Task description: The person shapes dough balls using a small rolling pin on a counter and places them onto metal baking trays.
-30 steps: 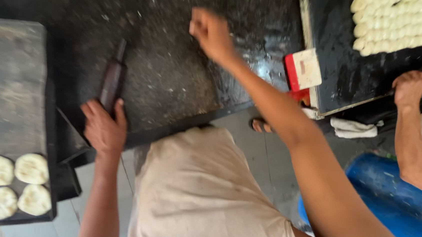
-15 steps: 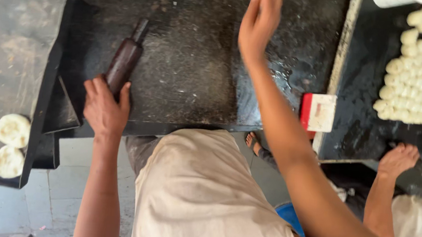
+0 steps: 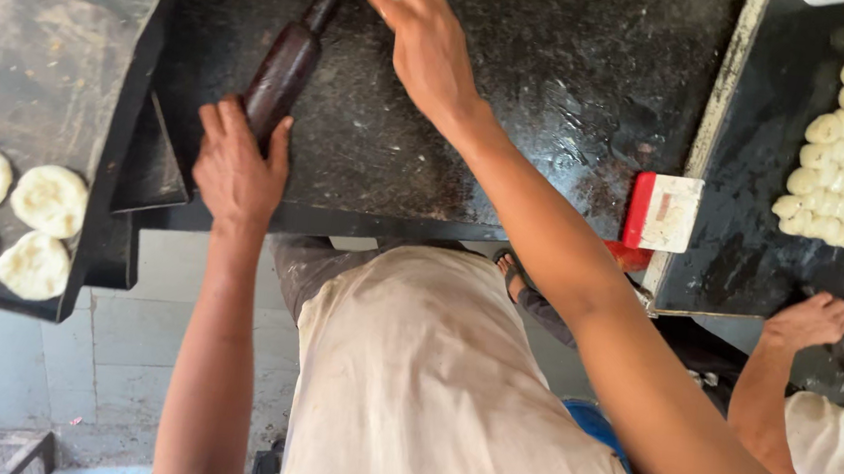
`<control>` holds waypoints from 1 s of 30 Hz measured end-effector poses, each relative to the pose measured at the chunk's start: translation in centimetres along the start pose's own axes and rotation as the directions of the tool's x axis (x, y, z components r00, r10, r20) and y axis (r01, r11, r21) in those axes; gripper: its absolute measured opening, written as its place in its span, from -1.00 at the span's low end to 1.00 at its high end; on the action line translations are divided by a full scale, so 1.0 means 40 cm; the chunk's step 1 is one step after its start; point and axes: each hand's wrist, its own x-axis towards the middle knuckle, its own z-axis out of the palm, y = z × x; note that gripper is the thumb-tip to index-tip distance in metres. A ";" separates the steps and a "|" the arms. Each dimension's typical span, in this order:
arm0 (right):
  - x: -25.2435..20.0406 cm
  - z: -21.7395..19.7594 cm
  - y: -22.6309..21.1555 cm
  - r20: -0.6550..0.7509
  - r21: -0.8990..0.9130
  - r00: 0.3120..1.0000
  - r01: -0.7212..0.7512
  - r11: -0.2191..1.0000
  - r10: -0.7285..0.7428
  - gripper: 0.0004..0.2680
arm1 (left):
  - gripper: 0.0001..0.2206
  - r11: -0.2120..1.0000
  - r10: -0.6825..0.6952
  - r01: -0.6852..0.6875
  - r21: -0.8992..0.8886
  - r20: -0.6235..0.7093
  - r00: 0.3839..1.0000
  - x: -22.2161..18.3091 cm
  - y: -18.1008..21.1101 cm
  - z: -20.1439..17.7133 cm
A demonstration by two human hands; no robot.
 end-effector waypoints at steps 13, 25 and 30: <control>-0.040 -0.023 -0.100 0.202 0.031 0.947 -0.260 0.965 0.249 -0.67 | -0.52 0.999 0.032 -0.031 -0.043 0.018 0.999 -0.006 -0.009 -0.002; -0.070 -0.072 -0.146 0.277 -0.061 0.926 -0.251 0.966 0.258 -0.67 | -0.51 0.996 0.084 -0.081 -0.041 0.080 0.993 -0.029 -0.023 -0.016; -0.041 -0.019 -0.085 0.220 0.397 0.970 -0.189 0.898 0.107 -0.69 | -0.50 0.998 0.066 -0.066 0.001 0.020 0.998 -0.008 -0.017 -0.002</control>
